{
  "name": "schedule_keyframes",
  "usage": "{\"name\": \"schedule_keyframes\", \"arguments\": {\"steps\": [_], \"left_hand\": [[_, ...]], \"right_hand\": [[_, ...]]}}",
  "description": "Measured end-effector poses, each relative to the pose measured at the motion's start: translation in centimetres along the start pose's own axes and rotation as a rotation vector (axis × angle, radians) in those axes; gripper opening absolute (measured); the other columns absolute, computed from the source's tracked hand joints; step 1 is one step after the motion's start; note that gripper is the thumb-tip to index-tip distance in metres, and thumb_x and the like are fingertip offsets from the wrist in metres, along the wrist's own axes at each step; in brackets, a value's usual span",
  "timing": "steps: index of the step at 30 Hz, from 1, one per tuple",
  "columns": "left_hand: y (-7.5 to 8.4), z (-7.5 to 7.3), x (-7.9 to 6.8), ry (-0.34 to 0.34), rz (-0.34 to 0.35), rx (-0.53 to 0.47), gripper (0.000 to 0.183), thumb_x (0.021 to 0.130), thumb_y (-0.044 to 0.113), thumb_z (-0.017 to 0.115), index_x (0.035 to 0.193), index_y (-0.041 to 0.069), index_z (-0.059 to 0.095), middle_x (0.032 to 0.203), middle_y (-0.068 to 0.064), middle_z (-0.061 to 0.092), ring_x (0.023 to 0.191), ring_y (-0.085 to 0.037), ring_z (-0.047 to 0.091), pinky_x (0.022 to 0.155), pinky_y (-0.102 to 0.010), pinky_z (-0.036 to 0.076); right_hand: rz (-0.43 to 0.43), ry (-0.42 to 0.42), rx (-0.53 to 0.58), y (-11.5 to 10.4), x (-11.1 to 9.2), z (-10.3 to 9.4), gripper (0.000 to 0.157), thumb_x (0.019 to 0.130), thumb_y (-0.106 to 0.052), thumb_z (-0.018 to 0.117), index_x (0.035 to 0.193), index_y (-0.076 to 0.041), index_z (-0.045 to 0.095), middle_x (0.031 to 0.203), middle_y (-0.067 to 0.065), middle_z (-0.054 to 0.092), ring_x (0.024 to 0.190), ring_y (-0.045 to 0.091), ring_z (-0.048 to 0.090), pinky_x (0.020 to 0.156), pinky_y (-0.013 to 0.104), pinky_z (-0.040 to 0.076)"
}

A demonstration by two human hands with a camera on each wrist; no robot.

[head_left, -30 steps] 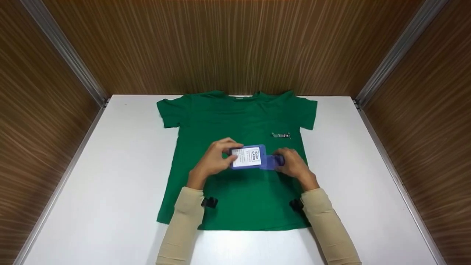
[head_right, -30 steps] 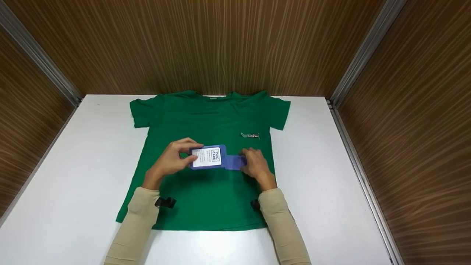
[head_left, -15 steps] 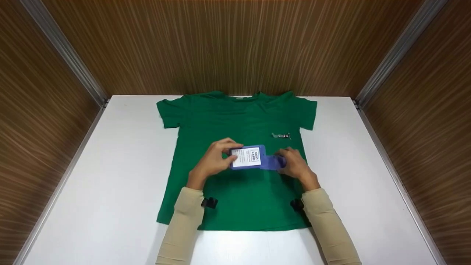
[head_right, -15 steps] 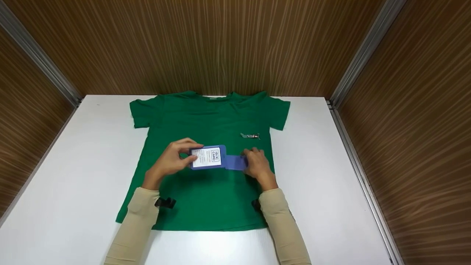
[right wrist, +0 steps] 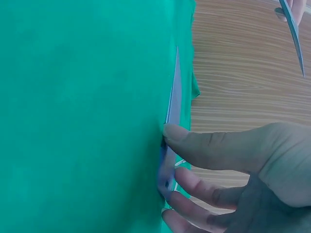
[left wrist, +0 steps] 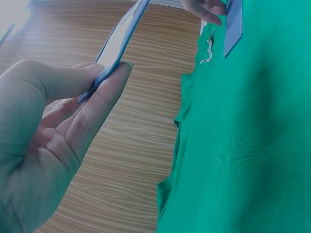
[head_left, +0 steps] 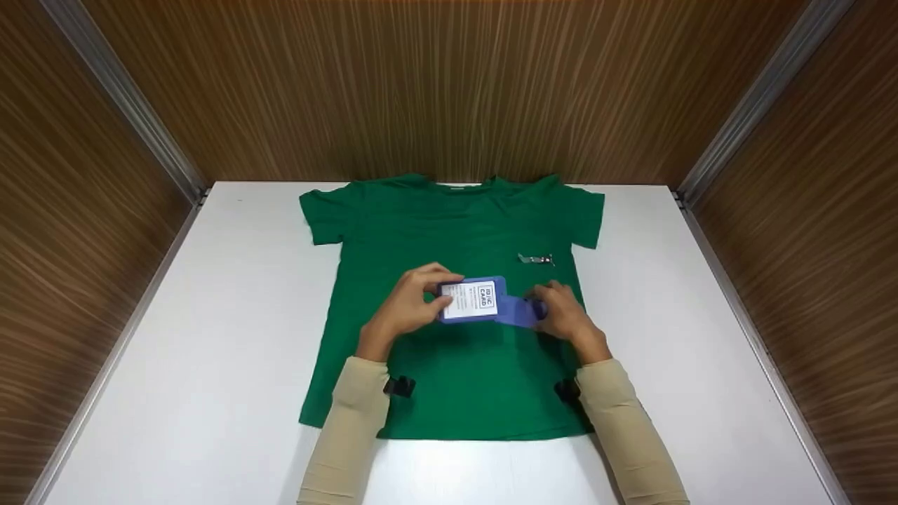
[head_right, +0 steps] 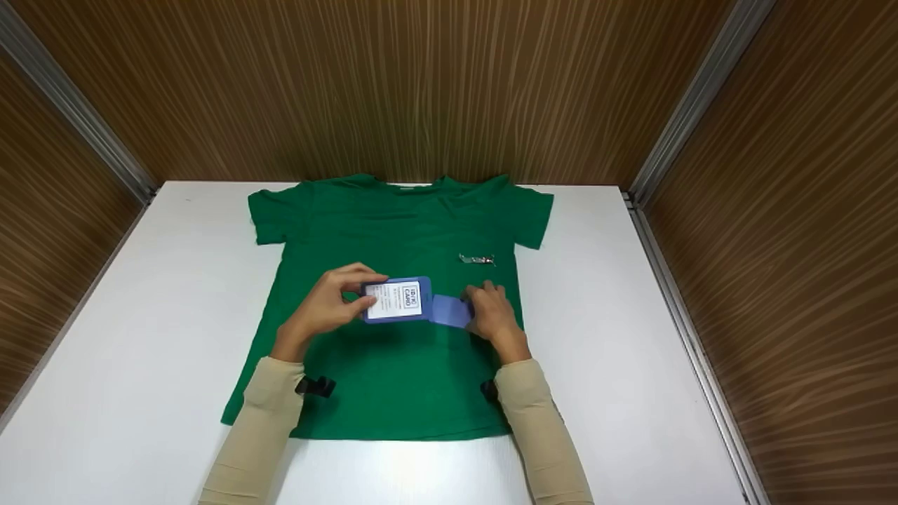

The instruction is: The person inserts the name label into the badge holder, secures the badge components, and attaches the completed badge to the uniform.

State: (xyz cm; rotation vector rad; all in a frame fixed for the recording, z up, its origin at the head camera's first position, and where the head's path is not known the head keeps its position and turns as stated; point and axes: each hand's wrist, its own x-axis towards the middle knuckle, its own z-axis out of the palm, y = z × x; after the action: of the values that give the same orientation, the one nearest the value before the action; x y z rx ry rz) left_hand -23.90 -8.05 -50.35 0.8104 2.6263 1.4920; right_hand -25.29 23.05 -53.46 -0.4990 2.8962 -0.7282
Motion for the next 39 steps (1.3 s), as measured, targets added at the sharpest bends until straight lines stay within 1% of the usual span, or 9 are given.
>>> {"name": "schedule_keyframes", "arguments": {"steps": [6, 16, 22, 26, 29, 34, 39], "left_hand": [[-0.1, 0.0, 0.0, -0.001, 0.012, -0.015, 0.034, 0.097, 0.004, 0.069, 0.131, 0.007, 0.071, 0.124, -0.010, 0.066, 0.113, -0.023, 0.063, 0.099, -0.044, 0.056], [0.0, 0.0, 0.0, 0.003, 0.001, -0.011, 0.034, 0.097, 0.004, 0.068, 0.131, 0.007, 0.071, 0.125, -0.009, 0.066, 0.112, -0.023, 0.063, 0.099, -0.045, 0.056], [0.0, 0.0, 0.0, 0.003, -0.004, -0.007, 0.034, 0.098, 0.004, 0.068, 0.131, 0.007, 0.071, 0.125, -0.009, 0.066, 0.111, -0.023, 0.063, 0.100, -0.045, 0.056], [-0.1, 0.0, 0.0, 0.001, -0.002, -0.003, 0.034, 0.098, 0.005, 0.068, 0.131, 0.008, 0.071, 0.124, -0.009, 0.066, 0.111, -0.023, 0.062, 0.100, -0.044, 0.056], [-0.1, 0.0, 0.0, -0.001, 0.008, -0.007, 0.034, 0.097, 0.004, 0.069, 0.131, 0.006, 0.071, 0.124, -0.010, 0.066, 0.111, -0.023, 0.063, 0.099, -0.044, 0.057], [-0.2, 0.0, 0.1, -0.003, 0.028, -0.012, 0.034, 0.096, 0.002, 0.069, 0.130, 0.003, 0.070, 0.123, -0.011, 0.067, 0.112, -0.024, 0.065, 0.096, -0.044, 0.058], [-0.2, -0.1, 0.1, -0.001, 0.028, -0.011, 0.034, 0.096, 0.002, 0.069, 0.130, 0.004, 0.071, 0.123, -0.011, 0.067, 0.113, -0.023, 0.064, 0.097, -0.043, 0.058]], "right_hand": [[0.019, -0.008, 0.002, 0.0, -0.1, -0.1, 0.047, 0.078, 0.000, 0.085, 0.123, 0.001, 0.070, 0.123, 0.026, 0.064, 0.114, 0.043, 0.055, 0.098, 0.062, 0.050], [0.050, 0.010, 0.041, 0.0, -0.3, -0.3, 0.051, 0.076, 0.003, 0.085, 0.125, 0.001, 0.069, 0.125, 0.028, 0.056, 0.115, 0.043, 0.052, 0.099, 0.064, 0.050], [0.058, 0.022, 0.076, 0.1, -0.4, -0.8, 0.050, 0.079, 0.004, 0.082, 0.127, 0.002, 0.068, 0.124, 0.028, 0.055, 0.113, 0.041, 0.055, 0.102, 0.065, 0.050], [0.057, 0.015, 0.087, 0.3, -0.4, -1.0, 0.050, 0.081, 0.005, 0.080, 0.128, 0.002, 0.067, 0.125, 0.028, 0.057, 0.114, 0.042, 0.058, 0.104, 0.066, 0.049], [0.039, 0.003, 0.099, 0.4, -0.4, -1.3, 0.048, 0.082, 0.007, 0.077, 0.129, 0.004, 0.065, 0.126, 0.029, 0.060, 0.114, 0.043, 0.061, 0.103, 0.065, 0.050], [0.020, -0.035, 0.166, 0.5, -0.4, -1.6, 0.046, 0.085, 0.009, 0.073, 0.130, 0.006, 0.063, 0.124, 0.031, 0.066, 0.110, 0.043, 0.066, 0.099, 0.062, 0.053], [0.033, -0.078, 0.221, 0.5, -0.4, -1.9, 0.042, 0.089, 0.008, 0.071, 0.130, 0.002, 0.064, 0.122, 0.028, 0.069, 0.108, 0.041, 0.069, 0.099, 0.062, 0.054]]}}
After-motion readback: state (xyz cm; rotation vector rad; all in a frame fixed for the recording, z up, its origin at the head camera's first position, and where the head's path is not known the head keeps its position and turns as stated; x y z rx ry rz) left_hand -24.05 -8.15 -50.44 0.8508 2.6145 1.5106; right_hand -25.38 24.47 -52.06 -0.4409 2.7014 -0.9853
